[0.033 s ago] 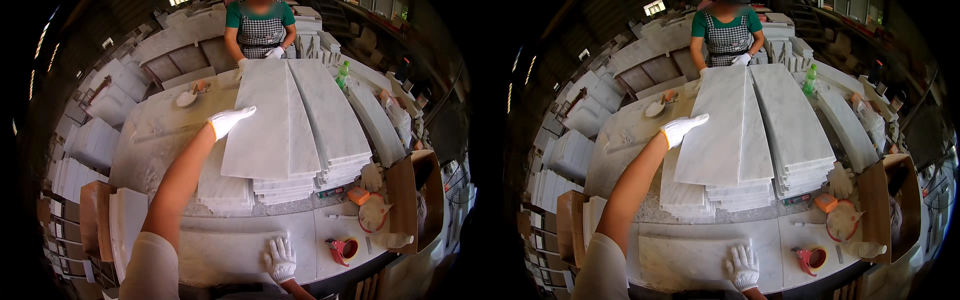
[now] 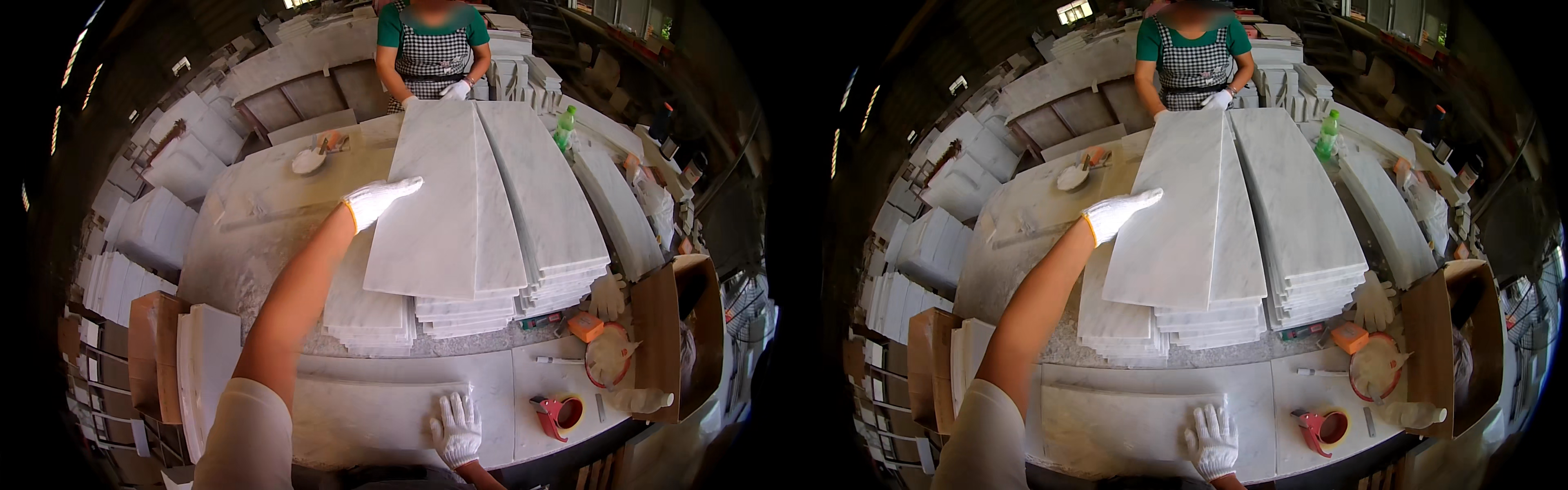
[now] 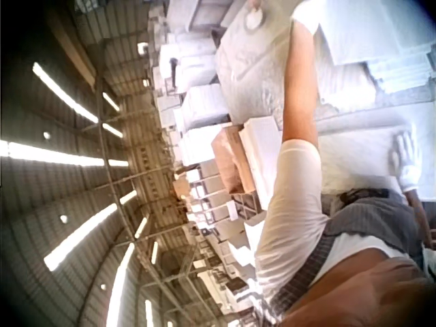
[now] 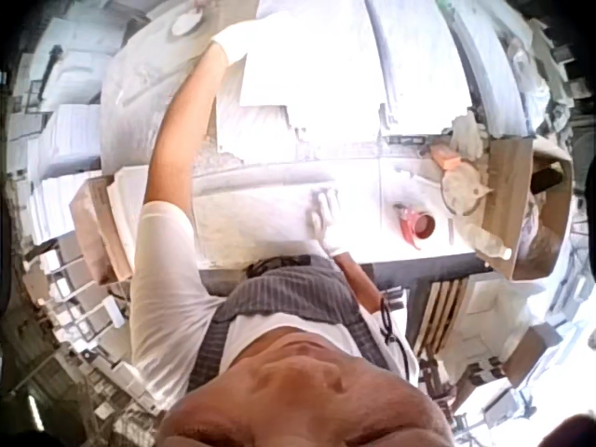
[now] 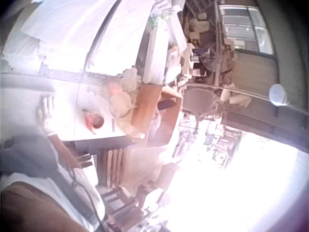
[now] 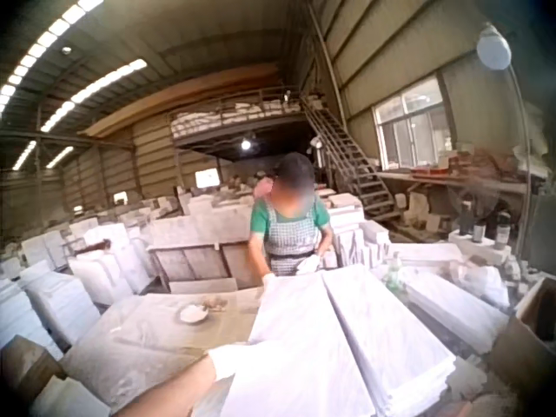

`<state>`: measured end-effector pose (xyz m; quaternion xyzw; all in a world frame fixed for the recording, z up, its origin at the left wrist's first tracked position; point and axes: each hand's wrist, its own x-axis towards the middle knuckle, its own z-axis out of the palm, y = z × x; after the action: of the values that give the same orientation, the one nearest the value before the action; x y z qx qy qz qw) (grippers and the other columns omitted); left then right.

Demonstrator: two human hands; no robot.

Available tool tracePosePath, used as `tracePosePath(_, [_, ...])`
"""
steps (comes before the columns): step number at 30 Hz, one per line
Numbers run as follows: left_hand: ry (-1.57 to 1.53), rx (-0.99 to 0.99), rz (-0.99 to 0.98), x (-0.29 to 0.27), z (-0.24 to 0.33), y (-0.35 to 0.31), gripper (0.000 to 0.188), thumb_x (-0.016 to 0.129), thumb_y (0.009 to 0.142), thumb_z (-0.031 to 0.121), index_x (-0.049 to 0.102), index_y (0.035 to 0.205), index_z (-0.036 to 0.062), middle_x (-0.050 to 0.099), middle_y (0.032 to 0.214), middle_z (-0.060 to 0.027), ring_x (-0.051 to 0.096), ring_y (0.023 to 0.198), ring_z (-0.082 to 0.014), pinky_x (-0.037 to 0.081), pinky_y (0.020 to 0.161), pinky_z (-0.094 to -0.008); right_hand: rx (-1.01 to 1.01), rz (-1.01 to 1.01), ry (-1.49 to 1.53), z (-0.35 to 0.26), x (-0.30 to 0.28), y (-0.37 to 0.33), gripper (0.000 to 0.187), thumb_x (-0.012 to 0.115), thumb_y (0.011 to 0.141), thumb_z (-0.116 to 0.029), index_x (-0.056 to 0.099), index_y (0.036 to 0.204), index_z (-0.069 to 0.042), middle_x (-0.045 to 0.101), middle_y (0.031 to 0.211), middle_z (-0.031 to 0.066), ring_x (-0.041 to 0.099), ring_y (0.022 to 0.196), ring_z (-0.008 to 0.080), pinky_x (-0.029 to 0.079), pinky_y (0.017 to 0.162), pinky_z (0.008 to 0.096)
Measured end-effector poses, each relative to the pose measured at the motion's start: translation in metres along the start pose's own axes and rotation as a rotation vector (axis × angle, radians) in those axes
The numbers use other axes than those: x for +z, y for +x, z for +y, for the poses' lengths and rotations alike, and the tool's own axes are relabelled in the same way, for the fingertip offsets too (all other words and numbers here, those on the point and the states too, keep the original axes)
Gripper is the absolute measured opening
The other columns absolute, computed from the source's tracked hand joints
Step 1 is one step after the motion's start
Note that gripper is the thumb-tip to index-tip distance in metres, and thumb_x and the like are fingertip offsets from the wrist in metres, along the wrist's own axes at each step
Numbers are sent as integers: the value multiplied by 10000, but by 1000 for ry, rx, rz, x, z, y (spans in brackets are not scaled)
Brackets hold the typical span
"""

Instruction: The person wraps white rectangular tiles in plastic film and places them into a cardboard box. They use a tape dispenser to seal the box and continue stacking wrapped tiles. Another person is visible in the background handling similar tiles.

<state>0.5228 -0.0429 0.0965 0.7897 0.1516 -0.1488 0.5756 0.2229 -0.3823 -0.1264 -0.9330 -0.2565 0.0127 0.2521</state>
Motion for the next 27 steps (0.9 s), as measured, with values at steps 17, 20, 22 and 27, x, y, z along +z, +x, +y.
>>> tracePosePath(17, [-295,138,252,-7,-28,-122,363,667,931,280,684,1153,-7,681,1061,-29,595,958,-102,478,853,-270,28,-16,49,-9,-4,-7,514,633,900,-314,587,1350,-69,529,1418,210,460,1330,435,353,1115,520])
tracePosePath(20, [-261,108,379,-3,-44,-208,314,682,920,241,687,1120,-1,673,1002,-13,592,912,-87,486,811,-261,33,6,8,-9,-1,-11,492,619,917,-306,589,1353,-79,540,1418,183,478,1325,412,353,1117,509])
tracePosePath(22, [-137,27,471,-10,-71,-261,335,692,909,217,663,1165,2,670,1000,-16,599,910,-83,492,797,-248,28,1,12,-11,1,-10,475,600,931,-274,584,1356,-63,520,1437,192,450,1349,421,348,1124,503])
tracePosePath(27, [374,60,486,-25,-115,-382,363,715,893,226,651,1159,-13,667,940,-56,606,832,-109,502,725,-273,0,69,-3,-8,11,-17,451,588,935,-230,583,1358,-72,534,1427,174,457,1351,407,365,1114,493])
